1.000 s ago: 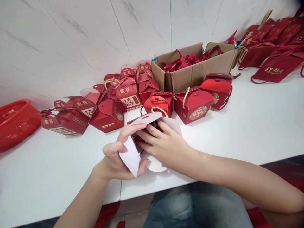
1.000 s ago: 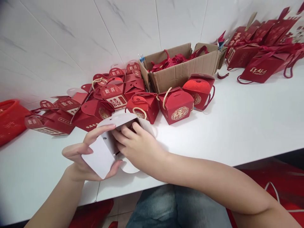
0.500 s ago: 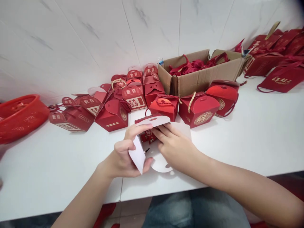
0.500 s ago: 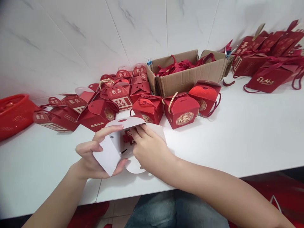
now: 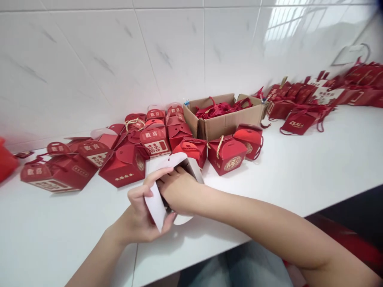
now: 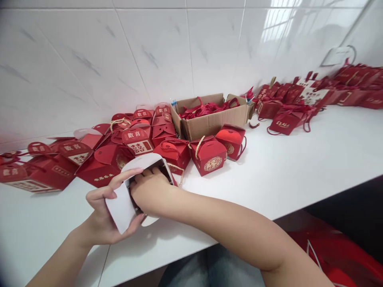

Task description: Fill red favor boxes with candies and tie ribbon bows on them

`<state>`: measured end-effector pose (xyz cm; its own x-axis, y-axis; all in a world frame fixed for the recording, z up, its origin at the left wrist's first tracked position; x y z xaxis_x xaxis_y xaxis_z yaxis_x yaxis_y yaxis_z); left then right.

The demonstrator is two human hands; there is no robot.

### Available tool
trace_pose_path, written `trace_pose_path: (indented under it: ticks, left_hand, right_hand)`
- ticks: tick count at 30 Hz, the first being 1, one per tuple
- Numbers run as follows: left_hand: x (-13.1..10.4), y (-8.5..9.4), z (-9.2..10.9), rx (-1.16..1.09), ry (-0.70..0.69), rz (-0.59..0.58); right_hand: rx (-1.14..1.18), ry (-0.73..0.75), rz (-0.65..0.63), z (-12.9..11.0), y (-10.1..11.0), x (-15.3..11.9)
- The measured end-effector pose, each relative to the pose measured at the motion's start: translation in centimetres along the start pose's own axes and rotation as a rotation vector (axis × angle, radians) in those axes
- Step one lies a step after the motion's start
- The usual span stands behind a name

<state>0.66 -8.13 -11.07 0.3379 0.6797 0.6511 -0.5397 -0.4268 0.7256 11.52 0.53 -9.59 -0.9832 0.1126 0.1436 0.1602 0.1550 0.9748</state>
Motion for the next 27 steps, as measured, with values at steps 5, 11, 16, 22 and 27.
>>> trace_pose_path:
  ticks: [5, 11, 16, 22, 27]
  left_hand:
    - [-0.2, 0.1, -0.4, -0.008, 0.003, 0.014]
    - [-0.2, 0.1, -0.3, 0.012, -0.043, 0.010]
    - [-0.1, 0.3, -0.1, 0.014, -0.051, 0.029]
    - [-0.2, 0.3, 0.0, -0.053, -0.034, 0.024]
    - [-0.6, 0.1, -0.9, -0.120, 0.038, 0.061]
  right_hand:
    - [-0.117, -0.187, -0.139, -1.1, 0.9, 1.1]
    - [-0.181, -0.216, -0.191, -0.8, -0.1, 1.8]
    - [-0.102, -0.142, -0.124, -0.5, -0.5, 1.4]
    - [-0.017, -0.100, -0.071, -1.0, 0.8, 0.1]
    - [0.051, -0.089, 0.088, -1.7, 2.2, -1.9]
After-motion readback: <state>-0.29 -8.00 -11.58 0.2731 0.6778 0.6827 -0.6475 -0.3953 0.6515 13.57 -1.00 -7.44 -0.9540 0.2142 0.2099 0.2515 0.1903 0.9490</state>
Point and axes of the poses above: each hand's wrist, its own x-axis towards the middle knuckle, its own y-axis out of the back of the hand, z = x × y, the point moved 1 cm from there along x, towards the middle knuckle, and after that the axes turned 9 degrees about x, right-handed, at the moved point
